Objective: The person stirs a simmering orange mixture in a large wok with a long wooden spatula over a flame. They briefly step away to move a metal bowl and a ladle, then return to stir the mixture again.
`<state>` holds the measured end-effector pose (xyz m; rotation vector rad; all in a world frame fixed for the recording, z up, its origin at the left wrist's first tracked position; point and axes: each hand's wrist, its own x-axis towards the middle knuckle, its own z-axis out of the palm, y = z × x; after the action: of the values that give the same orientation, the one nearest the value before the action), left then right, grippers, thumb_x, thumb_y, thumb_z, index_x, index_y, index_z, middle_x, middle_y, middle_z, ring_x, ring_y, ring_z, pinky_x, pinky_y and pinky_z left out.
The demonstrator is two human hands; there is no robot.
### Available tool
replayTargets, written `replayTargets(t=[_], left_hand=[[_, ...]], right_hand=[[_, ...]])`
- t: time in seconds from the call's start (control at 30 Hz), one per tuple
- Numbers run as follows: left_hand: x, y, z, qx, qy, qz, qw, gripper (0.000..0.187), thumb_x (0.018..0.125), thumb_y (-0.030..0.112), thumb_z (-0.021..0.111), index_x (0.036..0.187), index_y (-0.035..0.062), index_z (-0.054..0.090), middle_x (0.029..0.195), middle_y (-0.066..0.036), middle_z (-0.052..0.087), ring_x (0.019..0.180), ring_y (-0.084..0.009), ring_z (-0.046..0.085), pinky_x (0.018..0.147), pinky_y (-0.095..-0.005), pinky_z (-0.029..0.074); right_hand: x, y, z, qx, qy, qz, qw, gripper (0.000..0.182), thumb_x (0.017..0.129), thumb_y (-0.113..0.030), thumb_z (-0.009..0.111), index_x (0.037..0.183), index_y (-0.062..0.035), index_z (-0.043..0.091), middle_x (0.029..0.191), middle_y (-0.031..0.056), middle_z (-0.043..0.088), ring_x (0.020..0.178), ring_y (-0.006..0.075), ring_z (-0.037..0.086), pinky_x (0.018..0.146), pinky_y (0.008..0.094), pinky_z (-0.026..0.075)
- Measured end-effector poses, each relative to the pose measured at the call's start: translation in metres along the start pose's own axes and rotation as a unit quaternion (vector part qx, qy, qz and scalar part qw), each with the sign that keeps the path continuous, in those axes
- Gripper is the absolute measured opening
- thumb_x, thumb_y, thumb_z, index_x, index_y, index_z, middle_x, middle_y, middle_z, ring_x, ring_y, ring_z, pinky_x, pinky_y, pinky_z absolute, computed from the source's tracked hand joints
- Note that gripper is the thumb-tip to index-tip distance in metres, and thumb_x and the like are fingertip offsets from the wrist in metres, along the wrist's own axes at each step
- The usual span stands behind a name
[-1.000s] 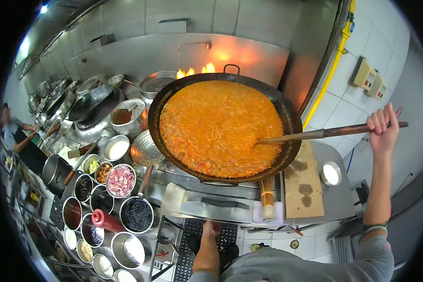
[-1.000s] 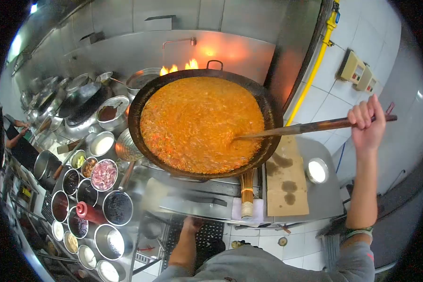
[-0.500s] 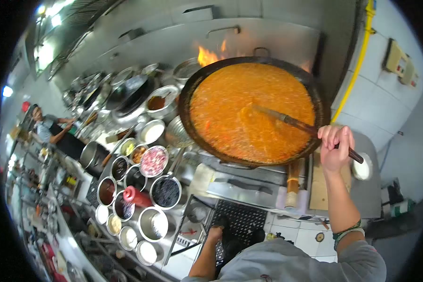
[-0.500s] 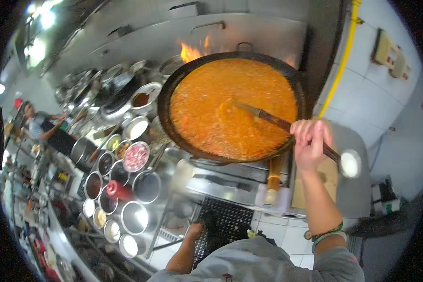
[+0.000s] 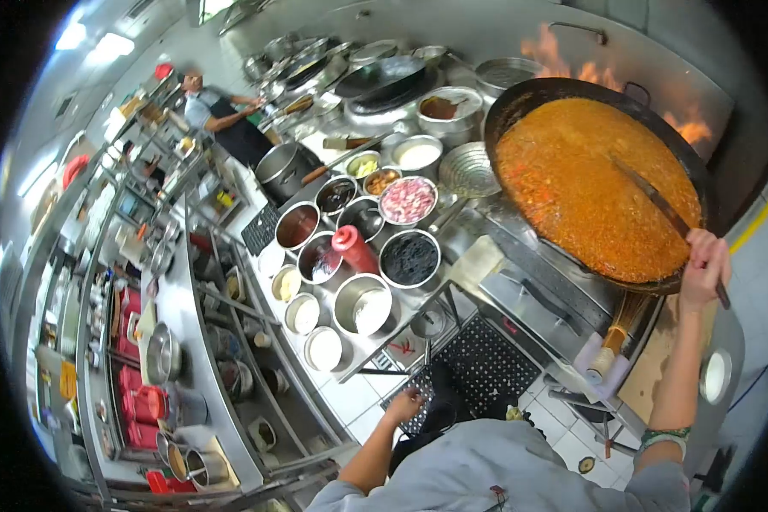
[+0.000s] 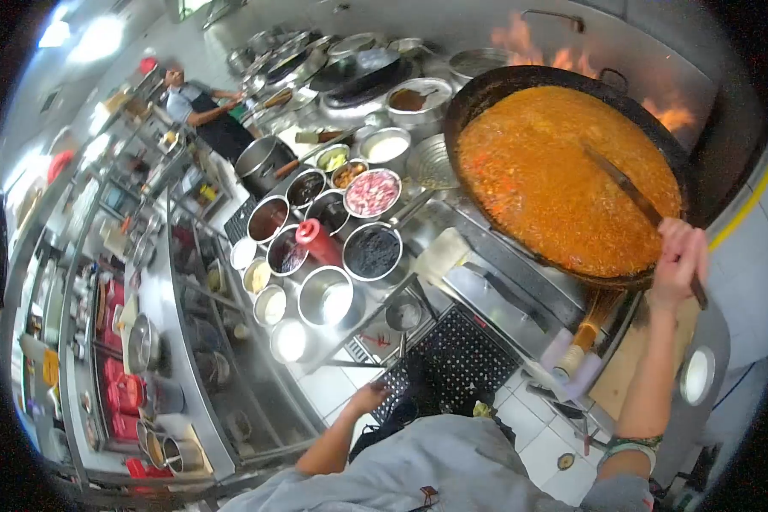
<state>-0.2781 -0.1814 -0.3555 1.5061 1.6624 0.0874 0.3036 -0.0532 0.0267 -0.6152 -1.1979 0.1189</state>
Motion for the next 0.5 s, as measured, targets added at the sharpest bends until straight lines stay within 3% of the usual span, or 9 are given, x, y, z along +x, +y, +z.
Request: replayTargets(t=[0.13, 0.17, 0.23, 0.3, 0.33, 0.37, 0.4, 0.43, 0.5], left_hand=[[-0.048, -0.013, -0.076, 0.05, 0.023, -0.075, 0.996, 0.048, 0.086, 0.037, 0.066, 0.116, -0.0007, 0.065, 0.113, -0.023, 0.067, 0.107, -0.0364, 0.064, 0.094, -0.0414, 0.049], [-0.052, -0.061, -0.081, 0.043, 0.129, -0.048, 0.989, 0.046, 0.085, 0.037, 0.068, 0.115, 0.0013, 0.065, 0.113, -0.022, 0.067, 0.106, -0.0375, 0.064, 0.093, -0.0426, 0.05], [-0.083, -0.071, -0.141, 0.046, 0.207, -0.126, 0.969, 0.042, 0.086, 0.034, 0.069, 0.115, 0.0045, 0.065, 0.11, -0.021, 0.068, 0.104, -0.0375, 0.064, 0.09, -0.0442, 0.05], [-0.115, -0.093, -0.203, -0.024, 0.26, -0.196, 0.945, 0.039, 0.086, 0.027, 0.068, 0.116, 0.0022, 0.065, 0.113, -0.021, 0.065, 0.107, -0.038, 0.062, 0.091, -0.0448, 0.049], [-0.121, -0.13, -0.218, -0.041, 0.368, -0.172, 0.913, 0.038, 0.084, 0.024, 0.068, 0.113, -0.0004, 0.065, 0.114, -0.023, 0.065, 0.107, -0.0384, 0.061, 0.092, -0.044, 0.048], [-0.127, -0.164, -0.239, -0.073, 0.401, -0.19, 0.893, 0.036, 0.083, 0.021, 0.068, 0.111, -0.0025, 0.065, 0.112, -0.024, 0.064, 0.106, -0.0391, 0.06, 0.093, -0.0438, 0.047], [-0.14, -0.189, -0.262, 0.0, 0.429, -0.177, 0.886, 0.034, 0.082, 0.019, 0.067, 0.108, -0.0027, 0.065, 0.108, -0.025, 0.064, 0.105, -0.0399, 0.06, 0.093, -0.0444, 0.047], [-0.161, -0.162, -0.292, 0.021, 0.423, -0.235, 0.875, 0.035, 0.082, 0.017, 0.067, 0.11, -0.0026, 0.063, 0.108, -0.025, 0.063, 0.105, -0.0406, 0.059, 0.093, -0.0458, 0.047], [-0.179, -0.239, -0.311, 0.153, 0.478, -0.254, 0.827, 0.042, 0.081, 0.014, 0.068, 0.119, -0.0025, 0.058, 0.116, -0.024, 0.059, 0.108, -0.0409, 0.056, 0.095, -0.0472, 0.045]], right_hand=[[0.014, -0.019, -0.032, -0.006, 0.024, 0.028, 0.999, 0.038, 0.105, -0.018, 0.034, 0.067, -0.0099, 0.034, 0.058, 0.0018, 0.03, 0.058, 0.0154, 0.032, 0.071, 0.0375, 0.038], [0.019, -0.025, -0.04, -0.005, 0.031, 0.036, 0.999, 0.038, 0.105, -0.018, 0.034, 0.067, -0.0096, 0.034, 0.057, 0.0021, 0.031, 0.057, 0.0153, 0.032, 0.07, 0.0378, 0.038], [0.029, -0.045, -0.029, -0.017, 0.072, 0.06, 0.995, 0.038, 0.105, -0.019, 0.037, 0.068, -0.0092, 0.034, 0.057, 0.002, 0.03, 0.057, 0.015, 0.032, 0.071, 0.0376, 0.038], [0.04, -0.062, -0.03, -0.016, 0.054, 0.083, 0.995, 0.038, 0.105, -0.019, 0.038, 0.068, -0.0094, 0.034, 0.057, 0.0016, 0.029, 0.058, 0.0151, 0.032, 0.072, 0.037, 0.038], [0.047, -0.071, -0.03, -0.016, 0.046, 0.092, 0.995, 0.038, 0.105, -0.02, 0.039, 0.068, -0.0095, 0.034, 0.057, 0.0014, 0.028, 0.058, 0.0152, 0.032, 0.073, 0.0367, 0.037], [0.054, -0.08, -0.024, -0.021, 0.051, 0.093, 0.994, 0.038, 0.105, -0.019, 0.039, 0.068, -0.0095, 0.034, 0.058, 0.0012, 0.027, 0.059, 0.0153, 0.032, 0.073, 0.0362, 0.037], [0.062, -0.088, -0.017, -0.028, 0.055, 0.102, 0.993, 0.039, 0.105, -0.019, 0.04, 0.068, -0.0095, 0.033, 0.058, 0.0011, 0.027, 0.059, 0.0151, 0.032, 0.073, 0.0358, 0.037], [0.07, -0.096, -0.01, -0.035, 0.058, 0.113, 0.991, 0.039, 0.105, -0.019, 0.04, 0.068, -0.0094, 0.033, 0.058, 0.0011, 0.027, 0.059, 0.015, 0.032, 0.072, 0.0353, 0.036], [0.084, -0.113, 0.005, -0.056, 0.06, 0.133, 0.988, 0.039, 0.105, -0.02, 0.041, 0.069, -0.0095, 0.033, 0.058, 0.001, 0.027, 0.058, 0.0147, 0.031, 0.071, 0.0344, 0.036]])
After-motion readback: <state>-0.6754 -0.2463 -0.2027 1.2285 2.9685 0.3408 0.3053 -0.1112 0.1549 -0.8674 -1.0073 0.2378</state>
